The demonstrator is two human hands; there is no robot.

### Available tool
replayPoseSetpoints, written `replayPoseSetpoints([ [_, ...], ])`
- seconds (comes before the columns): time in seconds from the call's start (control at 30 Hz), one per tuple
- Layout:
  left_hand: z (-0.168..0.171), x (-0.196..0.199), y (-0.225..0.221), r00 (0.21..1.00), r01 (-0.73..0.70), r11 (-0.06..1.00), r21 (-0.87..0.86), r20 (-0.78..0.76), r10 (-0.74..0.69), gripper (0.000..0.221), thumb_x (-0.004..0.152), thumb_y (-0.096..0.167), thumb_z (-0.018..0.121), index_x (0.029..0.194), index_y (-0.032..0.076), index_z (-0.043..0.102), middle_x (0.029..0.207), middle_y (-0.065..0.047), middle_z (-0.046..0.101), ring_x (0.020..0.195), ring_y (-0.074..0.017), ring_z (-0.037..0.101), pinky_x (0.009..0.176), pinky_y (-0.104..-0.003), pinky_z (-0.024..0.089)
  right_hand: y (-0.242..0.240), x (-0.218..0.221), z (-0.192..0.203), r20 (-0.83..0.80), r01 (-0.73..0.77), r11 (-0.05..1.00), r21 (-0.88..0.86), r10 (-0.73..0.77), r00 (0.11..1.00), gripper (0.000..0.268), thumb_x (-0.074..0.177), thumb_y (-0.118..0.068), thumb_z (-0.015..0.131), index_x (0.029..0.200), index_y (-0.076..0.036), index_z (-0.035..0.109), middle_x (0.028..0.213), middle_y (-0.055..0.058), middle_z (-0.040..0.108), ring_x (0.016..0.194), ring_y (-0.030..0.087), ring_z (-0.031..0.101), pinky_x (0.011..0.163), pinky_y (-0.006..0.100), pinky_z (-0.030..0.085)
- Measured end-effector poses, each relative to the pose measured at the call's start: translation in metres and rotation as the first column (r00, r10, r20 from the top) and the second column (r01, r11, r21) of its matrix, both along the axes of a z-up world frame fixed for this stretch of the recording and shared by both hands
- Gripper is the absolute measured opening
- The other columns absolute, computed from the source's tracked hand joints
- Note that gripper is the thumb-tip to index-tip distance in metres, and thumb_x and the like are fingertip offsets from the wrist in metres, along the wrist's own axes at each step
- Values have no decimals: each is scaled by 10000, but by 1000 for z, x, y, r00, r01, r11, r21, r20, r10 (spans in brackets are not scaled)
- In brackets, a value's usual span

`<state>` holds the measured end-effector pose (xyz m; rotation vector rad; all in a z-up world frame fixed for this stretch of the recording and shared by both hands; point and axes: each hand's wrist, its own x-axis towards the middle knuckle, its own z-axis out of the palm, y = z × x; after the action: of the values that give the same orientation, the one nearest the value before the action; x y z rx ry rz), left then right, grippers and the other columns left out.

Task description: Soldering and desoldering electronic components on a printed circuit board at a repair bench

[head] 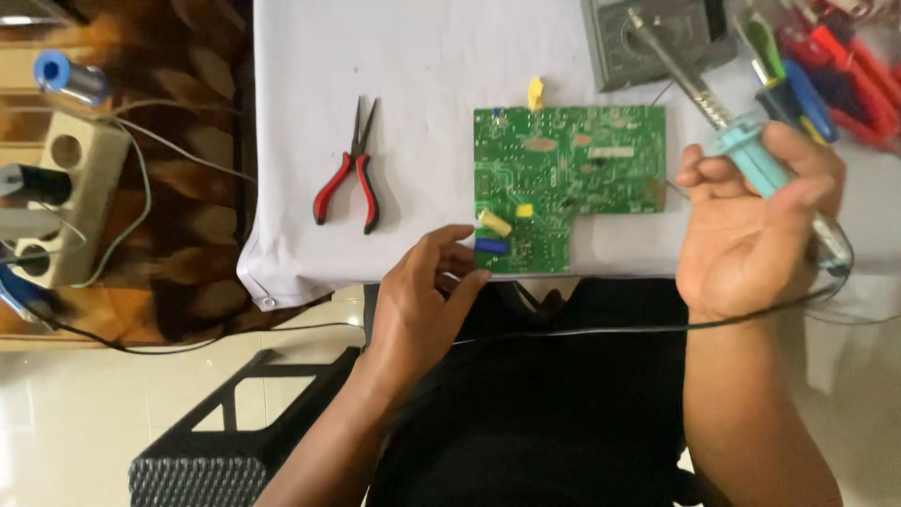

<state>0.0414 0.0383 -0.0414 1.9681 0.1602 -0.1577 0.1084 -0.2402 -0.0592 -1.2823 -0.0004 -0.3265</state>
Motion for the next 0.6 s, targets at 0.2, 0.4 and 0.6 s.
replayPoseSetpoints([
  [0.2, 1, 14, 2, 950, 71, 982, 175, 287, -120, 329, 891, 231, 793, 1171, 106, 673, 1058, -55, 623, 648, -123, 541, 571, -241, 492, -8, -82, -9, 106, 154, 971, -182, -137, 985, 387, 1079, -510, 650, 1274, -195, 536, 863, 128, 556, 751, 234, 586, 1163, 602, 635],
  [0.4, -13, 38, 11, 863, 228, 967, 109, 438, -253, 173, 928, 119, 722, 1079, 61, 662, 1091, -152, 619, 988, -270, 652, 867, -344, 540, -3, -128, -17, -48, 96, 989, -111, -101, 994, 160, 981, -165, 557, 1116, -78, 557, 760, 140, 560, 626, 213, 628, 1224, 704, 615],
  [0.6, -15, 43, 17, 799, 351, 927, 135, 473, -372, 228, 936, 130, 727, 1113, 18, 636, 1090, -179, 583, 989, -286, 644, 841, -355, 530, 14, -130, -5, -19, -46, 987, -154, 43, 999, 170, 1007, -132, 619, 1170, -106, 579, 874, 79, 638, 783, 153, 686, 1450, 689, 349],
])
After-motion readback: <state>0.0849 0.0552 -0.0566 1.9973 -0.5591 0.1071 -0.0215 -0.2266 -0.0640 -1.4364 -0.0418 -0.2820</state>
